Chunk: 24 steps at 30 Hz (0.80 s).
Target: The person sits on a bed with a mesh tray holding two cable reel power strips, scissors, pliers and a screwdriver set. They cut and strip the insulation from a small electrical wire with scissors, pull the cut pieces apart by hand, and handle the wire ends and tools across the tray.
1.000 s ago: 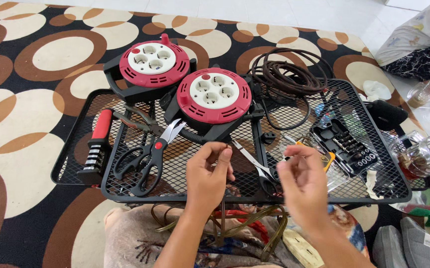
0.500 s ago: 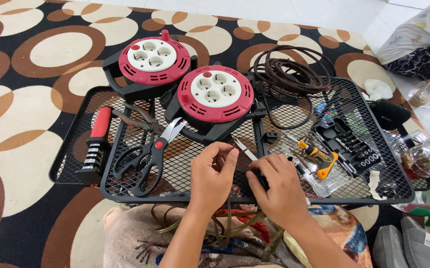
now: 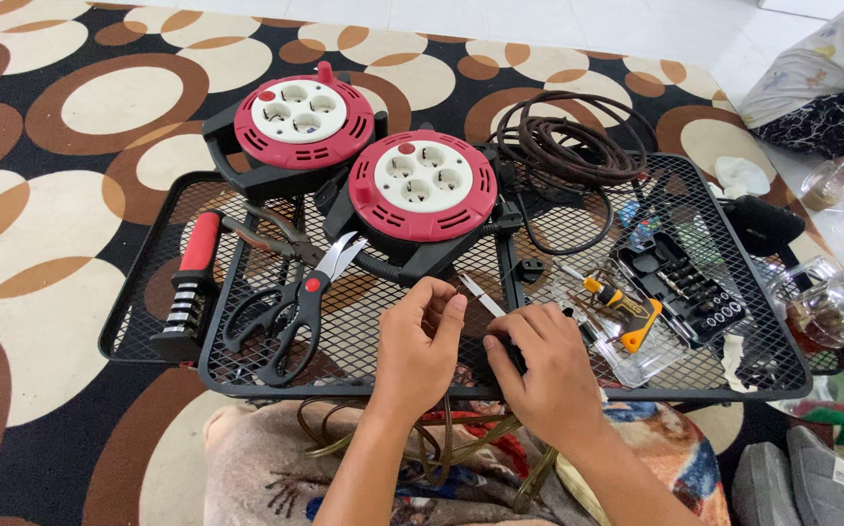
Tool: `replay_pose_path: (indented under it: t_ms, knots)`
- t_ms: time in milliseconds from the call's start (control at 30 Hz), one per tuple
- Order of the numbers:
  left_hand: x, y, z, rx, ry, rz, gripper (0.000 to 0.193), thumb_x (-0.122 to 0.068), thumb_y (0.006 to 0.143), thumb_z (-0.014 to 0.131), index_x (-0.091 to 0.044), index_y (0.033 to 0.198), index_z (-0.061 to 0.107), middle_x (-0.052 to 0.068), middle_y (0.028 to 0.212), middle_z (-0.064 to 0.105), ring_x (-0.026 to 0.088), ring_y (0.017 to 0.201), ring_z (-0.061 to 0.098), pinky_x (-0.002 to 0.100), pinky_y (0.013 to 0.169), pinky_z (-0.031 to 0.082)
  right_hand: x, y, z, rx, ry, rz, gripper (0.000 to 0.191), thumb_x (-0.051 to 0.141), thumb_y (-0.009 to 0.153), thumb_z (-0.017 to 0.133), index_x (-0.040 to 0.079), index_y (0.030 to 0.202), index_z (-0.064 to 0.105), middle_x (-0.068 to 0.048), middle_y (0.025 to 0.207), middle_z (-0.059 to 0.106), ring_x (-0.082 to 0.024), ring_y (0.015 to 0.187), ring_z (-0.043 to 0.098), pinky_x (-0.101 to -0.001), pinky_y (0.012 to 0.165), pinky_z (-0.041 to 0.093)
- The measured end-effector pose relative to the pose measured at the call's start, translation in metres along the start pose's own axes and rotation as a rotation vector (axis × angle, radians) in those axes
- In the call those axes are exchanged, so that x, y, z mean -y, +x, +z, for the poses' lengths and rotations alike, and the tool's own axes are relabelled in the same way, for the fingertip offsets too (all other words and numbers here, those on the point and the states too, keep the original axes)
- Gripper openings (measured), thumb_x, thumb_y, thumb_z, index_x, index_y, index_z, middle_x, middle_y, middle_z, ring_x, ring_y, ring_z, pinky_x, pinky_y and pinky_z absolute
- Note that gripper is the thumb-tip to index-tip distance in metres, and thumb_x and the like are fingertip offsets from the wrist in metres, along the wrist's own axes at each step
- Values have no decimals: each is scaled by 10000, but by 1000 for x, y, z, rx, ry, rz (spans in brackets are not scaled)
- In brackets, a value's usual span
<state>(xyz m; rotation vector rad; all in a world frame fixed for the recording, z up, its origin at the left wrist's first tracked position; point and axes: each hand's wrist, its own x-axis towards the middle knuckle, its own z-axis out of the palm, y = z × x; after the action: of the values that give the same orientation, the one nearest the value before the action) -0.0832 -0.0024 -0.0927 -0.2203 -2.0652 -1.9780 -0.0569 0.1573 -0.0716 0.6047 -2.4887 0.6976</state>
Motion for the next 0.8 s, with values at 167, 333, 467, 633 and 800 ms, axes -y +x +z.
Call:
replay_pose_path:
  t_ms: [167, 333, 467, 633, 800]
  knots:
    - [0, 0, 0, 7, -22, 1, 153, -129, 1002, 618, 8, 937, 639, -16, 672, 591, 36, 612, 478, 250, 537, 418, 0, 0, 1, -4, -3, -2, 106, 164, 869, 689, 71, 917, 674, -73, 905, 630, -294, 913, 569, -416, 779, 410]
    - [-1, 0, 0, 27, -61, -30, 163, -126, 985, 626, 17, 910, 654, -31, 637, 565, 25, 586, 454, 262, 505, 382, 1, 1, 0, 3, -1, 4, 108, 164, 869, 691, 70, 918, 675, -72, 902, 631, -292, 906, 571, -418, 779, 409]
    - [-6, 0, -2, 43, 11, -37, 200, -148, 984, 651, 22, 880, 660, -24, 588, 524, 34, 559, 418, 273, 488, 347, 0, 0, 0, -3, -3, -6, 128, 168, 862, 700, 62, 926, 671, -79, 901, 628, -297, 910, 572, -420, 781, 411]
    - [-16, -1, -2, 64, 31, -75, 182, -143, 958, 660, 20, 878, 672, 6, 577, 556, 52, 532, 460, 275, 481, 382, -2, -2, 3, -18, 35, 25, 258, 154, 853, 703, 30, 1074, 653, -70, 930, 657, -291, 918, 599, -420, 799, 425]
    - [-25, -4, -1, 127, 102, -28, 137, -124, 917, 675, 9, 894, 700, 51, 643, 653, 103, 536, 571, 295, 506, 455, -2, -5, 5, -96, 117, 59, 510, 144, 883, 688, -59, 1329, 547, -97, 972, 638, -278, 895, 599, -416, 812, 448]
